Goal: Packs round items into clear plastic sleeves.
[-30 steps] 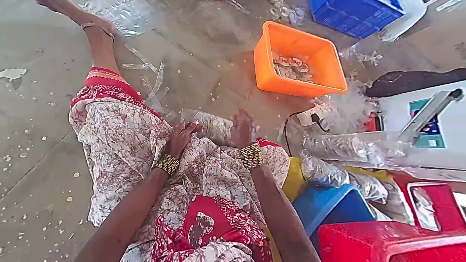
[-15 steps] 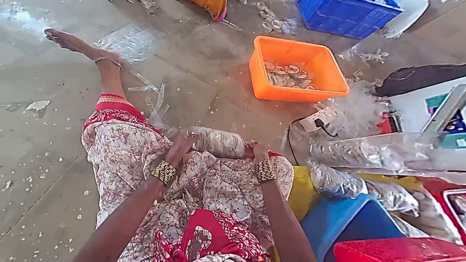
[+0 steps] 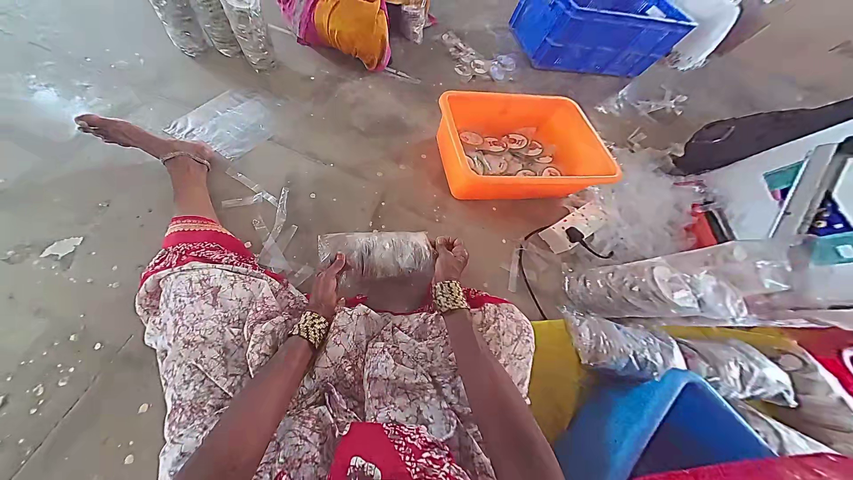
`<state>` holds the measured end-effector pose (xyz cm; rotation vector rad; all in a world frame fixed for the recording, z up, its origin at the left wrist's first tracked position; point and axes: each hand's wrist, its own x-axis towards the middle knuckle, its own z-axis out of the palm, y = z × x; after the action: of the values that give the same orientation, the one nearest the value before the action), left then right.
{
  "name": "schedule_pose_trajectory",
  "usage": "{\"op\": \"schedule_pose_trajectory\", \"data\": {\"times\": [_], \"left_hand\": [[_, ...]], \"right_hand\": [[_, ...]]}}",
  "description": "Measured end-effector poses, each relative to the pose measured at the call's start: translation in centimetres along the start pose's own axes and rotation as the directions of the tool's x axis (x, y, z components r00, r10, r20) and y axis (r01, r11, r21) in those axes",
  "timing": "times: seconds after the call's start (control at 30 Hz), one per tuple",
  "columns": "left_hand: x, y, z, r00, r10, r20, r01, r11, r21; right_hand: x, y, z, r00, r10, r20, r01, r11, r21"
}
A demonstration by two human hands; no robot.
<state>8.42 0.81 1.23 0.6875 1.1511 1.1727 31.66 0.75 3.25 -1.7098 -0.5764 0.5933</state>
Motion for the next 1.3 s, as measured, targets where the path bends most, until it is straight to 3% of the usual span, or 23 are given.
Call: {"op": "schedule_pose_trajectory", "data": {"times": [0.07, 0.17, 0.27, 0.33, 0.4, 0.47, 0.53, 0.67, 0.73, 0.87, 0.93, 1.0, 1.03, 1.07, 1.13, 1.2, 1.23, 1.3], "left_hand": [[-1.4, 0.7, -1.7, 0.996, -0.092, -0.007, 0.092, 0.991, 0.102], [-3.7, 1.1, -4.5, 0.989, -0.142, 0.03, 0.136, 0.977, 0.165], [-5.6, 2.5, -5.4, 0.975, -0.19, 0.115, 0.137, 0.922, 0.363], [-6.2, 2.7, -5.0, 0.977, -0.179, 0.115, 0.104, 0.873, 0.477], [-6.5, 1.9, -5.0, 0.987, -0.088, 0.136, 0.008, 0.865, 0.502], [-6.5, 1.0, -5.3, 0.989, -0.029, 0.146, -0.045, 0.874, 0.484], [-6.4, 0.7, -5.6, 0.986, -0.03, 0.166, -0.051, 0.886, 0.46], [-6.2, 0.2, -6.3, 0.968, -0.011, 0.249, -0.093, 0.912, 0.399], [-5.9, 0.4, -6.3, 0.963, 0.005, 0.269, -0.116, 0.91, 0.397], [-5.9, 0.0, -6.4, 0.971, 0.007, 0.237, -0.113, 0.893, 0.436], [-6.1, 0.2, -6.3, 0.976, -0.03, 0.215, -0.068, 0.897, 0.436], [-6.3, 0.3, -6.3, 0.97, -0.022, 0.242, -0.086, 0.901, 0.425], [-6.1, 0.3, -6.3, 0.966, -0.011, 0.259, -0.105, 0.897, 0.429], [-5.7, 0.4, -6.2, 0.964, 0.007, 0.265, -0.126, 0.89, 0.438], [-6.2, 0.0, -6.6, 0.968, -0.017, 0.252, -0.107, 0.876, 0.47], [-5.8, 0.0, -6.5, 0.971, -0.017, 0.237, -0.098, 0.881, 0.463], [-6.0, -0.1, -6.5, 0.971, -0.022, 0.24, -0.094, 0.883, 0.46], [-6.1, 0.0, -6.5, 0.964, -0.013, 0.264, -0.11, 0.889, 0.445]], "right_hand": [[-1.4, 0.9, -1.7, 0.996, 0.035, 0.08, -0.043, 0.994, 0.104], [-4.5, 1.2, -4.8, 0.97, 0.161, 0.181, -0.183, 0.977, 0.113], [-5.8, 0.5, -6.6, 0.959, 0.19, 0.209, -0.187, 0.982, -0.036], [-6.6, -0.9, -6.8, 0.982, 0.08, 0.171, -0.059, 0.991, -0.122], [-7.1, -1.9, -6.2, 0.976, -0.17, 0.138, 0.18, 0.982, -0.058], [-8.0, -3.1, -5.2, 0.914, -0.37, 0.167, 0.366, 0.929, 0.052], [-8.9, -3.3, -4.2, 0.831, -0.489, 0.265, 0.499, 0.866, 0.033], [-9.7, -0.2, -2.8, 0.618, -0.559, 0.553, 0.762, 0.601, -0.243], [-9.5, -1.2, -2.4, 0.591, -0.535, 0.603, 0.782, 0.563, -0.267], [-10.8, -4.4, -2.0, 0.588, -0.613, 0.527, 0.803, 0.52, -0.291], [-11.6, -4.2, -1.9, 0.585, -0.527, 0.617, 0.802, 0.49, -0.342], [-12.1, -3.4, -1.8, 0.594, -0.272, 0.757, 0.76, 0.497, -0.417], [-12.1, -3.6, -1.7, 0.596, -0.215, 0.773, 0.751, 0.491, -0.442], [-11.8, -4.5, -1.4, 0.602, -0.226, 0.765, 0.748, 0.493, -0.443], [-12.5, -5.2, -1.7, 0.6, -0.399, 0.693, 0.78, 0.482, -0.398], [-12.5, -5.7, -1.1, 0.55, -0.553, 0.625, 0.831, 0.433, -0.348], [-12.8, -5.5, -1.0, 0.549, -0.518, 0.655, 0.831, 0.418, -0.367], [-13.1, -4.7, -0.7, 0.584, -0.199, 0.787, 0.772, 0.436, -0.462]]}}
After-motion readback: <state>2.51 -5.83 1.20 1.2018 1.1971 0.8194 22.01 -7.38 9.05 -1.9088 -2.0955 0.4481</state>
